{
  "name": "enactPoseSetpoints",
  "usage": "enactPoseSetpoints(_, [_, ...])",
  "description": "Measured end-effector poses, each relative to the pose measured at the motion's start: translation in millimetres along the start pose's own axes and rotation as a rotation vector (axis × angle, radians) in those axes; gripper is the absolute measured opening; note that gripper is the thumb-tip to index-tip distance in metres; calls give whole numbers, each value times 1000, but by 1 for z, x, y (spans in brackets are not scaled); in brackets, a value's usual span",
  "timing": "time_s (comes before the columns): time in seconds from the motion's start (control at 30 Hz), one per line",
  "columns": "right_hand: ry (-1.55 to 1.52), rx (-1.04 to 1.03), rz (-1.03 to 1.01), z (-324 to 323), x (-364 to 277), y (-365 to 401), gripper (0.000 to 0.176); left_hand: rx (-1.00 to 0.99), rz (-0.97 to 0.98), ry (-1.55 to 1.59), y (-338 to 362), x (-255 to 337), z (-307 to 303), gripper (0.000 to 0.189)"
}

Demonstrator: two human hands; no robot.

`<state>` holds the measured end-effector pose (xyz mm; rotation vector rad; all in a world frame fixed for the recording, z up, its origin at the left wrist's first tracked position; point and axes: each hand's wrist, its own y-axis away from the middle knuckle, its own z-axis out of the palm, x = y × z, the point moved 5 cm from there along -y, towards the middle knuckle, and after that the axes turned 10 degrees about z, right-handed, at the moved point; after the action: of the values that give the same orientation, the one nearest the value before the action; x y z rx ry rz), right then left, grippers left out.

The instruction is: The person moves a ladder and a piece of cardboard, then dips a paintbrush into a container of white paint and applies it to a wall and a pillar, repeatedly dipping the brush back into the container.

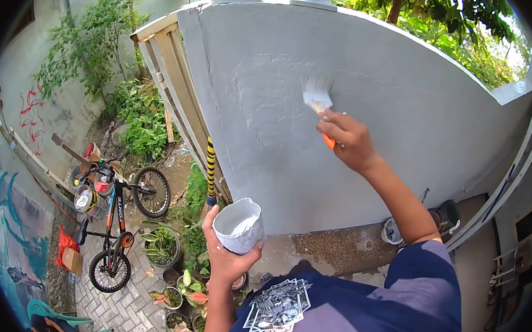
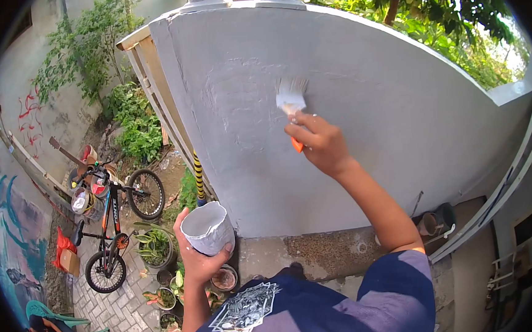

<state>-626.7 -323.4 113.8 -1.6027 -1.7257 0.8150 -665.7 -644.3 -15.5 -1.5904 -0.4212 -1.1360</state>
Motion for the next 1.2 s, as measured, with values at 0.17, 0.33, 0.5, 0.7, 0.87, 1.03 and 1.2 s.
enactPoseSetpoints(0.17, [-140,-264,191,77,-1,108,33,-28,22,-155,12,-1,-4,107])
enactPoseSetpoints(0.33, [-363,-510,572,122,-5,180,25,-7,-14,-81,32,12,14,107])
enactPoseSetpoints(0.5, [-506,-488,805,162,1,337,20,-8,15,-104,53,33,42,109])
enactPoseSetpoints(0.7, [-1004,-190,1945,111,-34,552,27,-57,58,-127,81,57,95,109])
enactPoseSetpoints(0.87, [-1130,131,2113,-15,4,568,30,-100,100,-53,110,63,158,110])
enactPoseSetpoints(1.03, [-1213,453,1714,-170,66,484,33,-209,124,-58,138,75,218,111])
enactPoseSetpoints(1.2, [-1089,357,1016,-330,64,355,35,-323,114,102,161,80,267,117])
